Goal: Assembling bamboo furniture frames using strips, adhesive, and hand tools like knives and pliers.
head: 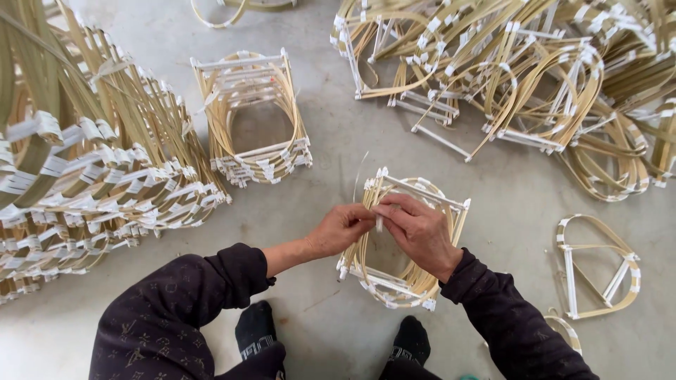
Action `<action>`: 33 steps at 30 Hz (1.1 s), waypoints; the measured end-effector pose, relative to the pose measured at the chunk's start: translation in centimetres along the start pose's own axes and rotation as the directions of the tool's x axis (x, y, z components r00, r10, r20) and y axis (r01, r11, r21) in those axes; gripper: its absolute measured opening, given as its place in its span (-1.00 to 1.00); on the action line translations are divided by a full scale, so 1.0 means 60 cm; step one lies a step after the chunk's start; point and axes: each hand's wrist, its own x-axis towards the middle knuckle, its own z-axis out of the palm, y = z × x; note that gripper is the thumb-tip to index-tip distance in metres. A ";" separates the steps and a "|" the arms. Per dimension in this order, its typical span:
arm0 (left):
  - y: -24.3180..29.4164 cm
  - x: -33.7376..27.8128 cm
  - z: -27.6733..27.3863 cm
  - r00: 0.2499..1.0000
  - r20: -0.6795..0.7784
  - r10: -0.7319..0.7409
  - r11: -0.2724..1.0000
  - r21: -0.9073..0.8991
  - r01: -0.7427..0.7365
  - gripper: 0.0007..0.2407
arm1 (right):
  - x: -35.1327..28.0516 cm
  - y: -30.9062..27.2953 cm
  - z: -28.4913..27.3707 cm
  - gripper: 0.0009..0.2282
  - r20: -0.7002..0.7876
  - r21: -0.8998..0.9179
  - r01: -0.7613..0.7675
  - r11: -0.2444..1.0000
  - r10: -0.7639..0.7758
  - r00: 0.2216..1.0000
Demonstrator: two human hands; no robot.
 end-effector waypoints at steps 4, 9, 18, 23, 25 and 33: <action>0.060 0.027 0.003 0.997 0.070 -0.014 0.986 0.165 0.003 -0.85 | -0.017 0.037 0.013 -0.81 0.080 -0.072 -0.162 0.984 0.167 0.983; 0.051 0.040 0.015 0.966 0.099 -0.238 0.971 -0.009 0.240 -0.83 | -0.056 0.068 0.023 -0.73 0.216 0.409 -0.610 0.679 0.578 0.787; 0.051 0.013 0.038 0.998 0.065 -0.004 1.000 0.027 0.003 -0.87 | -0.081 0.091 0.034 -0.81 0.552 0.324 -0.682 0.656 0.454 0.699; 0.094 -0.026 0.033 0.961 0.070 0.269 0.868 0.415 -0.273 -0.85 | -0.117 0.109 0.075 -0.86 0.305 0.063 -0.558 0.827 0.517 0.800; 0.101 -0.031 0.029 0.936 0.092 0.340 0.806 0.485 -0.341 -0.83 | -0.131 0.121 0.087 -0.84 0.318 0.148 -0.652 0.744 0.588 0.743; 0.101 -0.037 0.031 0.933 0.035 0.359 0.802 0.500 -0.327 -0.87 | -0.153 0.114 0.110 -0.87 0.657 0.723 -0.584 -0.369 0.629 0.416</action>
